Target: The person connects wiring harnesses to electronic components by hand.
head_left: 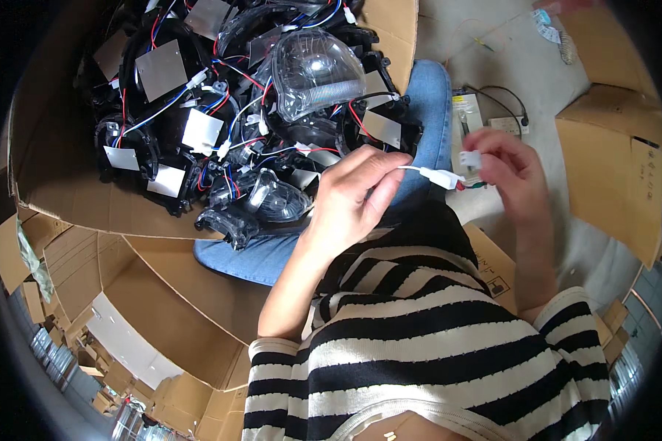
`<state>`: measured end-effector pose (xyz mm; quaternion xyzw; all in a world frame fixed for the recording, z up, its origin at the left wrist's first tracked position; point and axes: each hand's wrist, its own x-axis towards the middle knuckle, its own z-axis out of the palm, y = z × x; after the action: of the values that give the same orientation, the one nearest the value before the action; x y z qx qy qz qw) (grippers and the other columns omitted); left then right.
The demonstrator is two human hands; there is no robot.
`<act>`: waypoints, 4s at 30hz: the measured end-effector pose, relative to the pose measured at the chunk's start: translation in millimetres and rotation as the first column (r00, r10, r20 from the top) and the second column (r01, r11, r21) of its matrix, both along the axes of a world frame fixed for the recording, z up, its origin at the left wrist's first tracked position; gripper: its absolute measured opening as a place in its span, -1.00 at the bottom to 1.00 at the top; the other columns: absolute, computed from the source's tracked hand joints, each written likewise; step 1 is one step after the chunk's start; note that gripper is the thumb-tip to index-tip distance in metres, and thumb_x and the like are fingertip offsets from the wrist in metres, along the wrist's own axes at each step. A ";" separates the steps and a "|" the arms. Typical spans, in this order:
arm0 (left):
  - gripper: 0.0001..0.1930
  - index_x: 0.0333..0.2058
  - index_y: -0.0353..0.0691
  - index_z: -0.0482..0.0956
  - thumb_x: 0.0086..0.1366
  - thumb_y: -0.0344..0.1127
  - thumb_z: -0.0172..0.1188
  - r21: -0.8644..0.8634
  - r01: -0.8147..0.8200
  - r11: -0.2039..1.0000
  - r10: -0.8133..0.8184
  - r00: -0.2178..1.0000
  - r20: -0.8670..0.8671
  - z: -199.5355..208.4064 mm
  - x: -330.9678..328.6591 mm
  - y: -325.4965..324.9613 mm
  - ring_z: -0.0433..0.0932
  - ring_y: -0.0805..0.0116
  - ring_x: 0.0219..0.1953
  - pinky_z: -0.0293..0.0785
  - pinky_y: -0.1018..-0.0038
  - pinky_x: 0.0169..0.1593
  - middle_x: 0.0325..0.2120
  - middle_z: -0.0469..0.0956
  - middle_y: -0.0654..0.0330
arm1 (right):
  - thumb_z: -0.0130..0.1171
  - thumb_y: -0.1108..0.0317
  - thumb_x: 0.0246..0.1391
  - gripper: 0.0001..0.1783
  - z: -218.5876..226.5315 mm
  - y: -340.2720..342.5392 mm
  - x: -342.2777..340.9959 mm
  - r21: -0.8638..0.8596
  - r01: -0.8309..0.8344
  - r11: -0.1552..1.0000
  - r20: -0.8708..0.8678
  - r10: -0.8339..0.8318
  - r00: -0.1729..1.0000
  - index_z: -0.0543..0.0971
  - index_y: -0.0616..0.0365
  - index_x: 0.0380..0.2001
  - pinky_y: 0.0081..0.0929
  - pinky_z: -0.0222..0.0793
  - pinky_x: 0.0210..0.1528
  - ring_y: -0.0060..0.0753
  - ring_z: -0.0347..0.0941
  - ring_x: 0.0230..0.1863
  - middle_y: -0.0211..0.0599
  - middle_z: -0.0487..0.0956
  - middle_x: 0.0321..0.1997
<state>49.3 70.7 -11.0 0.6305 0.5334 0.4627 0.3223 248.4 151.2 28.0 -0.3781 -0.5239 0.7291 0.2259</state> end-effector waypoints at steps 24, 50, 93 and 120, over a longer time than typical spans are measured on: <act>-0.71 -0.37 -0.31 0.49 -0.19 -0.51 0.20 0.331 -0.158 0.930 0.278 0.893 -0.355 -1.3 17.9 -8.2 0.33 0.41 -0.62 0.25 0.56 -0.61 -0.55 0.42 0.23 | 0.06 0.52 -0.15 -0.93 18.2 -29.5 -5.8 0.295 -0.061 0.953 0.202 0.000 0.979 0.37 0.22 -0.58 -0.78 0.02 -0.61 -0.76 0.12 -0.64 -0.49 0.31 -0.63; -0.85 -0.44 -0.29 0.49 0.14 -0.38 -0.03 -0.069 -0.264 0.962 0.261 0.964 -0.045 -69.7 3.7 17.4 0.45 0.24 -0.47 0.34 0.43 -0.33 -0.53 0.48 0.12 | 0.09 0.48 -0.18 -0.90 4.0 -16.1 3.3 0.174 -0.187 0.967 0.327 0.123 0.937 0.39 0.22 -0.65 -0.73 0.09 -0.64 -0.79 0.18 -0.66 -0.56 0.33 -0.73; -0.85 -0.33 -0.39 0.44 0.15 -0.50 -0.08 -0.178 0.083 0.981 0.068 0.708 0.703 22.9 -37.9 -98.0 0.41 0.52 -0.49 0.29 0.66 -0.43 -0.49 0.47 0.17 | 0.06 0.55 -0.21 -0.95 37.3 -33.6 -77.1 0.252 -0.472 0.845 0.021 0.483 0.875 0.41 0.21 -0.58 -0.72 0.06 -0.62 -0.68 0.17 -0.66 -0.42 0.37 -0.61; -0.86 -0.44 -0.43 0.43 0.01 -0.47 -0.02 0.015 -0.491 0.871 0.412 0.746 0.523 67.2 -65.7 -165.0 0.31 0.36 -0.68 0.18 0.41 -0.60 -0.68 0.39 0.08 | -0.02 0.53 -0.22 -0.97 24.7 -28.9 -62.3 0.309 -0.603 0.736 0.170 0.581 0.796 0.40 0.23 -0.65 -0.50 0.06 -0.65 -0.41 0.19 -0.70 -0.33 0.29 -0.73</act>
<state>-16.4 -94.3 56.3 0.3616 0.5300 0.7144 0.2792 186.1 122.2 52.8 -0.1683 -0.7436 0.6464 0.0290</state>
